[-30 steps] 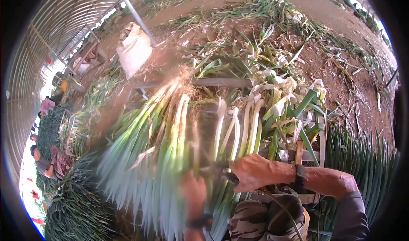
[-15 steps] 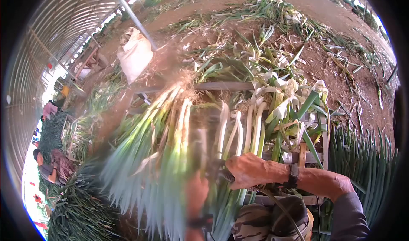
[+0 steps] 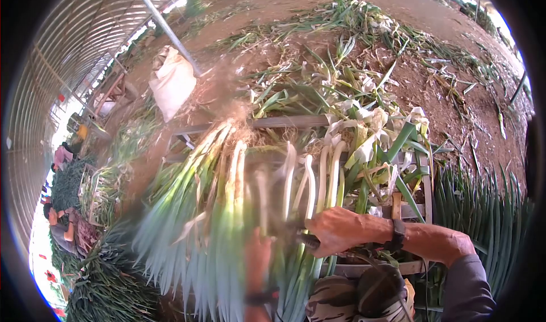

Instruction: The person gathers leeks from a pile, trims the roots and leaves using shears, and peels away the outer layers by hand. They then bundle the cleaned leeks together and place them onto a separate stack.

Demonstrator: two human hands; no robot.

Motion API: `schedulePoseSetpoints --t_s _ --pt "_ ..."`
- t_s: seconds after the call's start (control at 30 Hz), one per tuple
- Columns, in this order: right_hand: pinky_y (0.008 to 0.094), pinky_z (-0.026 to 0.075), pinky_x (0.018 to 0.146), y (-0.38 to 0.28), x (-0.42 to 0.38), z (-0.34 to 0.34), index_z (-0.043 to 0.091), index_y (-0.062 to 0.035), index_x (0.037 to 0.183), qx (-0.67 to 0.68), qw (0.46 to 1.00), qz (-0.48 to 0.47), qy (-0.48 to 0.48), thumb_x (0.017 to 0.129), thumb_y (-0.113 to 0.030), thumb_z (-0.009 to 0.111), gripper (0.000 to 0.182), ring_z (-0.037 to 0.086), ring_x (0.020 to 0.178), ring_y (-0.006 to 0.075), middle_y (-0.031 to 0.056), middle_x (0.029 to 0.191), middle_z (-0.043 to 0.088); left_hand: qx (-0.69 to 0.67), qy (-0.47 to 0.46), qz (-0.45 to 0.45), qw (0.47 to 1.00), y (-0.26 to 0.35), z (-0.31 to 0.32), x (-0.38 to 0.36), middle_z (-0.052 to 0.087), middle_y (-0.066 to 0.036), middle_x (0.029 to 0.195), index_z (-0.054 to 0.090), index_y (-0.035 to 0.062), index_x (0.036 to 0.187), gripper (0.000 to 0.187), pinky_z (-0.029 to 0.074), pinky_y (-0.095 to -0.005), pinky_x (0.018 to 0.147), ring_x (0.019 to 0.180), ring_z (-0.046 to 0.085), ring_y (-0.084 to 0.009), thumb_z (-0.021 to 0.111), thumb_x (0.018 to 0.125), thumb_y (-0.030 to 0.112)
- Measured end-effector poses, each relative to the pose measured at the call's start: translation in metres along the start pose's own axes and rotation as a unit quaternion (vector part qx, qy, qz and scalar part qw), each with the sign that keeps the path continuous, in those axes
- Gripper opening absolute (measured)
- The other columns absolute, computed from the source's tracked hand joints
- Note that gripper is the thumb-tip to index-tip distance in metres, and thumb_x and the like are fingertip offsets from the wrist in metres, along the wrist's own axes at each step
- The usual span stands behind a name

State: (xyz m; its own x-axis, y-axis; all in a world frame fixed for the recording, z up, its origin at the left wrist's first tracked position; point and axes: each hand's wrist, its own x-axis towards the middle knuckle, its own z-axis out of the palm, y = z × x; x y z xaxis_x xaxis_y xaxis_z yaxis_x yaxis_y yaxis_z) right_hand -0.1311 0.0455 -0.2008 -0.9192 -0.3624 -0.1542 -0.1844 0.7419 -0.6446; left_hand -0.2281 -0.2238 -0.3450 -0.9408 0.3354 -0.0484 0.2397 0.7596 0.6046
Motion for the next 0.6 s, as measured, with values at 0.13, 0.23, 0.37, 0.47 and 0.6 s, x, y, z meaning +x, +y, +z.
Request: schedulePoseSetpoints --t_s 0.13,0.23,0.37,0.47,0.6 --pt "0.0463 0.054 0.056 -0.004 -0.028 -0.005 0.067 -0.0021 0.1 -0.013 1.0 -0.023 -0.003 0.078 -0.032 0.07 0.037 0.066 0.062 0.0353 0.019 0.072 0.064 -0.074 -0.006 -0.036 0.997 0.022 -0.013 0.018 0.07 -0.027 0.098 0.062 -0.0043 0.119 0.044 0.053 -0.047 0.08 0.091 0.068 -0.0419 0.063 0.091 0.029" --pt "0.0403 0.055 0.048 -0.007 -0.045 -0.006 0.073 -0.0083 0.106 0.005 0.998 -0.049 0.025 0.087 -0.026 0.061 0.029 0.065 0.053 0.026 0.0141 0.066 0.066 0.01 0.037 0.064 0.997 0.023 -0.022 0.032 0.069 -0.029 0.1 0.063 -0.0054 0.118 0.047 0.052 -0.047 0.08 0.093 0.067 -0.0436 0.064 0.092 0.034" --pt "0.0461 0.054 0.056 -0.001 -0.06 -0.005 0.064 -0.001 0.094 -0.034 0.997 -0.058 0.05 0.078 -0.034 0.07 0.037 0.065 0.062 0.0369 0.0186 0.073 0.064 -0.02 -0.033 0.014 0.999 0.072 -0.056 0.037 0.066 -0.032 0.098 0.062 -0.0076 0.11 0.043 0.051 -0.0479 0.079 0.093 0.065 -0.0453 0.064 0.09 0.031" --pt "0.0481 0.053 0.058 0.007 -0.062 -0.001 0.059 0.0055 0.088 -0.079 0.995 0.001 0.053 0.073 -0.039 0.075 0.05 0.066 0.065 0.0405 0.0211 0.075 0.063 0.0 -0.066 0.007 0.998 0.084 -0.057 0.042 0.066 -0.032 0.095 0.06 -0.0082 0.103 0.041 0.05 -0.0487 0.079 0.091 0.065 -0.0463 0.064 0.087 0.03" --pt "0.0476 0.053 0.056 0.012 -0.066 0.0 0.057 0.0072 0.091 -0.093 0.989 0.069 0.091 0.074 -0.04 0.076 0.054 0.065 0.064 0.0404 0.022 0.078 0.062 0.022 -0.059 0.025 0.998 0.06 -0.023 0.05 0.066 -0.031 0.095 0.06 -0.0048 0.102 0.039 0.049 -0.0512 0.08 0.091 0.064 -0.0482 0.066 0.083 0.029"
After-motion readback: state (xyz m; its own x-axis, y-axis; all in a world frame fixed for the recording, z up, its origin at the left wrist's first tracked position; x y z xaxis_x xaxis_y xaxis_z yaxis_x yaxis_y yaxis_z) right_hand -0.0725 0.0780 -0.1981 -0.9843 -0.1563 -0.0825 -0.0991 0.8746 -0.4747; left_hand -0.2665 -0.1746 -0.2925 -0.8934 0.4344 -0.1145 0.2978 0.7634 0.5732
